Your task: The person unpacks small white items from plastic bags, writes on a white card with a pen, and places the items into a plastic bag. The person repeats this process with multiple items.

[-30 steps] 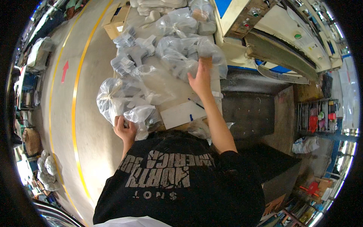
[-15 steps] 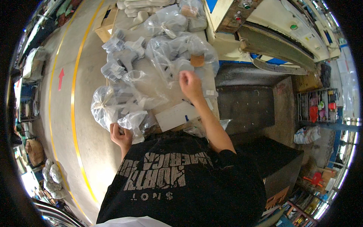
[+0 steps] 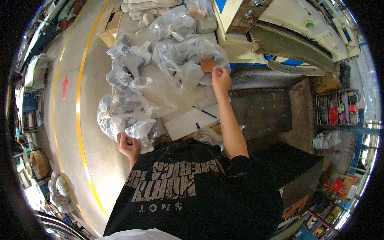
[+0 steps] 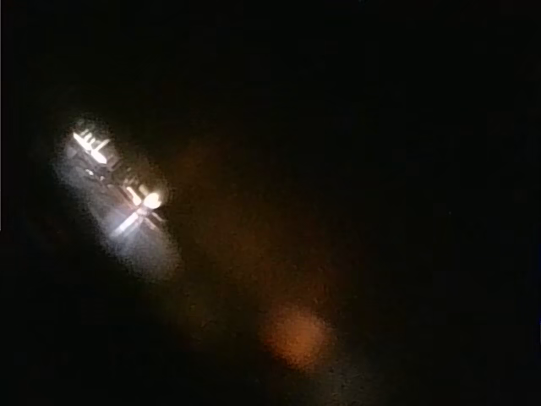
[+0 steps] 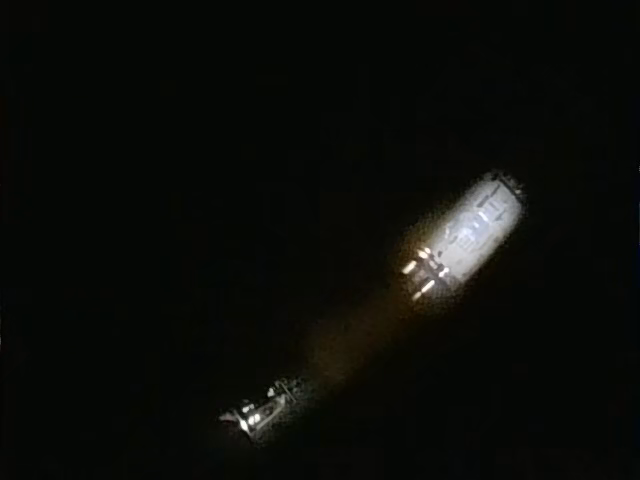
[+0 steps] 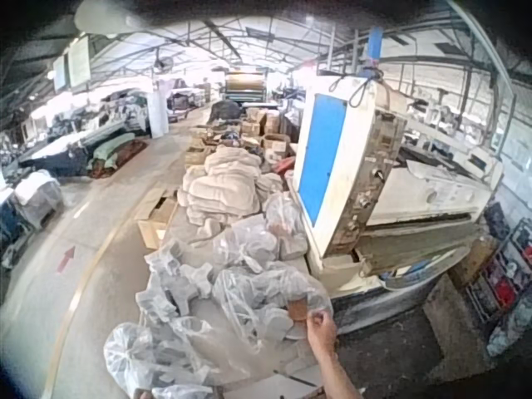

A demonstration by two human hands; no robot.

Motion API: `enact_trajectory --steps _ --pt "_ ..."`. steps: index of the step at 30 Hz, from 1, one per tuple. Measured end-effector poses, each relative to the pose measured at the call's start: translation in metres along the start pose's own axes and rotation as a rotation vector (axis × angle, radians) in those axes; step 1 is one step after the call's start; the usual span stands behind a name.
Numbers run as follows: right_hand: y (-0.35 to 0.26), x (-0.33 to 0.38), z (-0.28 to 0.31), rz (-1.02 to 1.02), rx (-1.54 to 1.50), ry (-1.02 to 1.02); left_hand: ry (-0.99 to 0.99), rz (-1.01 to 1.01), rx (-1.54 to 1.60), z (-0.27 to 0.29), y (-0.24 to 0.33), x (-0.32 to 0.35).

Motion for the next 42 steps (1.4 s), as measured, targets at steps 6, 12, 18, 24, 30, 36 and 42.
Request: enact_trajectory --steps 6,12,18,24,30,36,42 --pt "0.021 -0.01 -0.003 -0.047 -0.233 -0.061 0.012 -0.013 0.01 0.0 0.003 -0.001" --pt "0.01 0.016 0.0 -0.085 -0.479 -0.102 0.003 0.001 0.001 -0.001 -0.002 0.001" --pt "-0.01 0.039 0.007 -0.103 -0.561 -0.131 0.011 -0.004 0.002 -0.001 -0.003 0.002" --pt "-0.018 0.044 0.008 -0.072 -0.581 -0.144 0.013 -0.012 0.005 -0.001 -0.001 0.0" --pt "-0.014 0.041 0.007 -0.12 -0.652 -0.162 -0.004 0.018 0.016 -0.002 0.001 -0.002" --pt "-0.023 0.049 0.003 -0.196 -0.599 -0.14 0.021 -0.032 -0.012 0.002 0.005 -0.004" --pt "-0.011 0.036 -0.02 -0.192 -0.252 -0.29 0.035 -0.052 -0.004 0.002 0.009 -0.005"
Point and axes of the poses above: each hand's wrist, its own x-axis away from the middle knuckle, its own z-axis out of the back of the hand, y = z × x, the point moved 8 cm from there along -x, towards the middle knuckle, and after that the axes turned 8 degrees about -z, right-handed, at the moved point
